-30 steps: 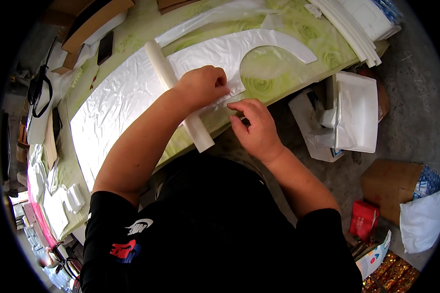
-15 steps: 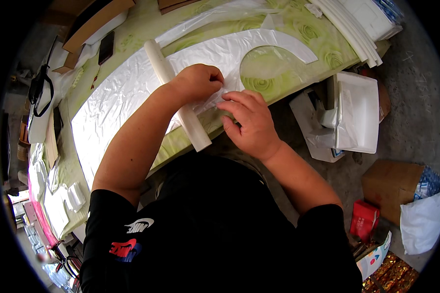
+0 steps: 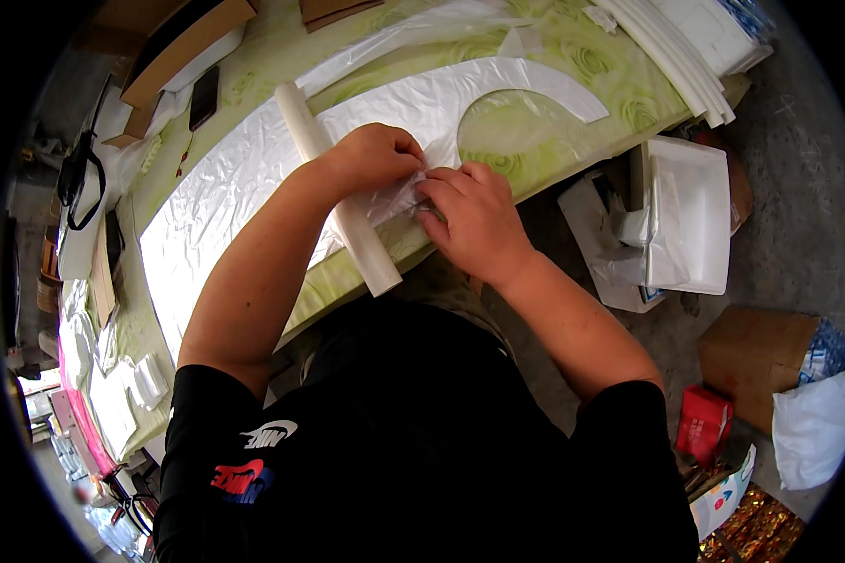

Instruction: The person wraps white rectangular items in clear plastic film on a workbench. They unroll the film, place the item inside, fold the edges, and set the wrapped item aside. The process is repeated multiple times.

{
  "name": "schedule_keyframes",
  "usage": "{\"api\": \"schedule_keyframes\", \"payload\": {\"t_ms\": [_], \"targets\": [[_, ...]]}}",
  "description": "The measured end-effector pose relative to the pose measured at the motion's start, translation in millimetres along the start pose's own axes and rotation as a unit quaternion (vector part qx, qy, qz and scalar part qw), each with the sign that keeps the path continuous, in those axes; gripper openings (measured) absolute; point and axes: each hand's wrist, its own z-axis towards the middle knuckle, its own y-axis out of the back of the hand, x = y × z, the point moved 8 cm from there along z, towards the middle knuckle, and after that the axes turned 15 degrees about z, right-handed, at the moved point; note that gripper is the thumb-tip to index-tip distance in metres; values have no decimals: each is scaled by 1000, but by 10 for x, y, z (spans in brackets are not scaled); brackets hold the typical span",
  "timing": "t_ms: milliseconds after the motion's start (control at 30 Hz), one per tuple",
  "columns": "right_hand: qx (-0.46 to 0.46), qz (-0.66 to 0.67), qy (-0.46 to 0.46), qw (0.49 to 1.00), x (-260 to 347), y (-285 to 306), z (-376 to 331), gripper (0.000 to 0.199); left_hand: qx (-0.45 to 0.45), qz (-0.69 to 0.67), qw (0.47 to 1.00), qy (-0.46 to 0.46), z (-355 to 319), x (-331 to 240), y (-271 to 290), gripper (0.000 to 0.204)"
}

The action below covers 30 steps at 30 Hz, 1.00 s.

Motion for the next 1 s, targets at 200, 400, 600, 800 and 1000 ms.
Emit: {"api": "schedule_keyframes", "payload": {"t_ms": [200, 400, 600, 800, 1000], "targets": [[-8, -5, -25, 1000, -82, 31, -64, 33, -2, -12, 1000, 10, -25, 4, 10, 29], [-99, -23, -19, 995, -86, 159, 43, 31, 6, 7, 1000, 9, 10, -1, -9, 26], [-57, -41, -61, 996, -369, 52, 28, 22, -31, -1, 1000, 2, -1, 24, 30, 28], [-76, -39, -56, 995, -266, 203, -47, 19, -98, -38, 994, 43, -168, 127, 163, 27], [-121, 7, 19, 992, -62, 267, 270, 19, -88, -65, 993, 41, -225, 53, 167, 26]]}}
